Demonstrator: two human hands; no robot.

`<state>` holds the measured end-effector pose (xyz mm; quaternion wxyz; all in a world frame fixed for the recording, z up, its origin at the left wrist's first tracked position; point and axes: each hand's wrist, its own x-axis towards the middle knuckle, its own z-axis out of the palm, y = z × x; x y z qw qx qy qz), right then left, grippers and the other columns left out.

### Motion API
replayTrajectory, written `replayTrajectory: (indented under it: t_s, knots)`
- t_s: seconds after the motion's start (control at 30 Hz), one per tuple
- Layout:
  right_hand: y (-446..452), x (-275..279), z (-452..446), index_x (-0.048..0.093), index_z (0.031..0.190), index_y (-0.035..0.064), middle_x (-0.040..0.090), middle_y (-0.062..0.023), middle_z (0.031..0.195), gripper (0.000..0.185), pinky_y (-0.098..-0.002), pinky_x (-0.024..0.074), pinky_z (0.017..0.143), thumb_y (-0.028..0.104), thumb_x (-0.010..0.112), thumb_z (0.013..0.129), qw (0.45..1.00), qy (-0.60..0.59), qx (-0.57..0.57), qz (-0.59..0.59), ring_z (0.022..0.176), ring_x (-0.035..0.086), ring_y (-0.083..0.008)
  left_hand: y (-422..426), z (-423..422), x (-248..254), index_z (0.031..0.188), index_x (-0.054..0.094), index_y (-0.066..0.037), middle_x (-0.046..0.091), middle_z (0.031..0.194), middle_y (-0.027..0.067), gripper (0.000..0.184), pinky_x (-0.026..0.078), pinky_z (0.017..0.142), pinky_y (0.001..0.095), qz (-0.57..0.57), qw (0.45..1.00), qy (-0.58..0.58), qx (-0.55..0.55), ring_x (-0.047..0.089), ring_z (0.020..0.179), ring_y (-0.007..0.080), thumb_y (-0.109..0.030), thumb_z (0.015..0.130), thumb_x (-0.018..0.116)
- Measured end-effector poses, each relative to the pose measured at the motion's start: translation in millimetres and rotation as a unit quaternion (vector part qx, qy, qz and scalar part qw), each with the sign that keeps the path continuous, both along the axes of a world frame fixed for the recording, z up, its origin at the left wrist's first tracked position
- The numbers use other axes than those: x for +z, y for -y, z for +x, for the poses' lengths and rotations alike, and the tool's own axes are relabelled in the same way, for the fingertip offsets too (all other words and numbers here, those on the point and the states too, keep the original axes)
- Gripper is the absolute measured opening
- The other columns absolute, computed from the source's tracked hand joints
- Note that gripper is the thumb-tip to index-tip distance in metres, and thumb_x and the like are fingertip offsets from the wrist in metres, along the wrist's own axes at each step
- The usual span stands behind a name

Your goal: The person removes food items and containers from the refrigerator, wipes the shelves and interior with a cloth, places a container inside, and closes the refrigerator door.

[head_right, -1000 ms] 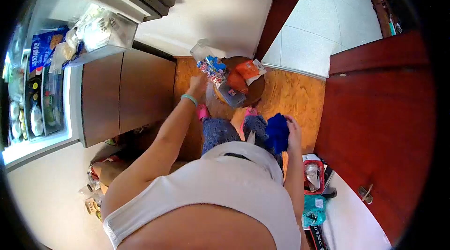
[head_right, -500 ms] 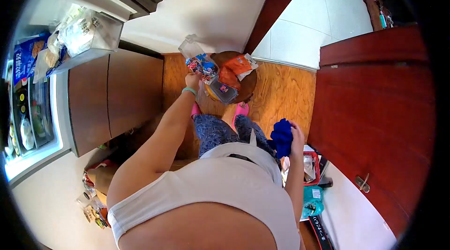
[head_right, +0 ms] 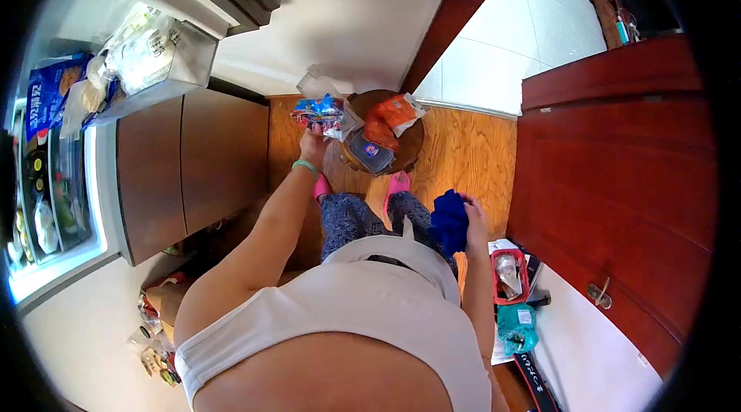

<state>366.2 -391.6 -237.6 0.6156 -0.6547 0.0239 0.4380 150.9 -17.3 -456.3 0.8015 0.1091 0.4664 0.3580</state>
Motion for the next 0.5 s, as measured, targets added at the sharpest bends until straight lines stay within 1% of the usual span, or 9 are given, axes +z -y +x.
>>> replayTrajectory:
  t_s: [0.1, 0.17, 0.23, 0.3, 0.37, 0.4, 0.43, 0.47, 0.5]
  knots:
    - [-3, 0, 2, 0.054, 0.118, 0.0021, 0.063, -0.0091, 0.106, 0.031, -0.0311, 0.0529, 0.081, 0.02, 0.046, 0.094, 0.999, 0.015, 0.035, -0.028, 0.092, 0.064, -0.0185, -7, -9, 13, 0.124, 0.051, -0.012, 0.06, 0.119, 0.0064, 0.031, 0.039, 0.097, 0.056, 0.011, 0.997, 0.078, -0.018, 0.056, 0.11, 0.0278, -0.011, 0.092, 0.052]
    - [-5, -2, 4, 0.054, 0.119, 0.0022, 0.062, -0.0093, 0.111, 0.032, -0.0328, 0.0516, 0.086, 0.02, 0.044, 0.095, 0.999, -0.01, 0.035, -0.002, 0.099, 0.062, -0.0199, -11, -9, 33, 0.125, 0.05, -0.008, 0.059, 0.121, 0.0076, 0.034, 0.039, 0.1, 0.0533, 0.023, 0.993, 0.115, 0.01, 0.055, 0.111, 0.0278, -0.014, 0.092, 0.055]
    - [-19, 10, 1, 0.053, 0.122, 0.0027, 0.061, -0.0095, 0.114, 0.033, -0.0337, 0.0497, 0.09, 0.02, 0.044, 0.095, 0.999, -0.033, 0.006, 0.03, 0.105, 0.06, -0.0203, -18, -17, 62, 0.13, 0.046, -0.006, 0.056, 0.125, 0.0087, 0.042, 0.041, 0.1, 0.048, 0.069, 0.977, 0.191, -0.061, 0.054, 0.114, 0.0269, -0.013, 0.09, 0.058]
    - [-40, 31, -4, 0.053, 0.124, 0.0032, 0.059, -0.0098, 0.117, 0.034, -0.0346, 0.0477, 0.094, 0.02, 0.043, 0.096, 0.996, -0.06, -0.024, 0.062, 0.11, 0.057, -0.0207, -19, -25, 91, 0.128, 0.047, -0.002, 0.055, 0.126, 0.0104, 0.041, 0.041, 0.102, 0.046, 0.083, 0.965, 0.232, -0.085, 0.056, 0.112, 0.0269, -0.012, 0.09, 0.058]
    - [-67, 51, -7, 0.057, 0.12, 0.0034, 0.059, -0.0095, 0.12, 0.032, -0.0324, 0.0457, 0.095, 0.017, 0.04, 0.096, 0.981, -0.094, -0.058, 0.159, 0.11, 0.057, -0.0199, -12, -32, 130, 0.128, 0.047, -0.002, 0.057, 0.125, 0.011, 0.041, 0.043, 0.101, 0.0426, 0.069, 0.947, 0.282, -0.137, 0.058, 0.11, 0.0261, -0.011, 0.09, 0.058]
    - [-77, 52, -5, 0.057, 0.12, 0.0034, 0.059, -0.0095, 0.12, 0.032, -0.0324, 0.0457, 0.095, 0.017, 0.04, 0.096, 0.981, -0.095, -0.056, 0.162, 0.11, 0.057, -0.0199, -6, -31, 157, 0.128, 0.048, -0.001, 0.06, 0.122, 0.0113, 0.048, 0.041, 0.104, 0.0433, 0.085, 0.945, 0.272, -0.163, 0.056, 0.114, 0.0286, -0.015, 0.086, 0.066]
    - [-88, 51, -1, 0.057, 0.122, 0.004, 0.059, -0.0098, 0.121, 0.032, -0.0329, 0.0452, 0.096, 0.016, 0.041, 0.096, 0.988, 0.055, 0.044, 0.138, 0.112, 0.056, -0.0202, 1, -31, 179, 0.128, 0.048, -0.001, 0.06, 0.122, 0.0113, 0.048, 0.041, 0.104, 0.0433, 0.09, 0.944, 0.272, -0.163, 0.056, 0.114, 0.0286, -0.015, 0.086, 0.066]
    - [-97, 51, 3, 0.056, 0.123, 0.0046, 0.059, -0.0102, 0.122, 0.032, -0.0334, 0.0448, 0.097, 0.015, 0.041, 0.096, 0.962, 0.205, 0.141, 0.111, 0.113, 0.056, -0.0205, 9, -30, 199, 0.127, 0.048, -0.001, 0.059, 0.121, 0.0117, 0.043, 0.042, 0.103, 0.0429, 0.074, 0.941, 0.288, -0.161, 0.057, 0.112, 0.0266, -0.013, 0.088, 0.061]
    - [-102, 38, 4, 0.058, 0.123, 0.007, 0.061, -0.0114, 0.119, 0.033, -0.0347, 0.0461, 0.094, 0.019, 0.052, 0.093, 0.944, 0.246, 0.194, 0.108, 0.111, 0.058, -0.0236, 17, -28, 222, 0.127, 0.047, 0.0, 0.059, 0.121, 0.0121, 0.039, 0.044, 0.101, 0.0424, 0.059, 0.937, 0.304, -0.16, 0.058, 0.11, 0.0247, -0.011, 0.091, 0.056]
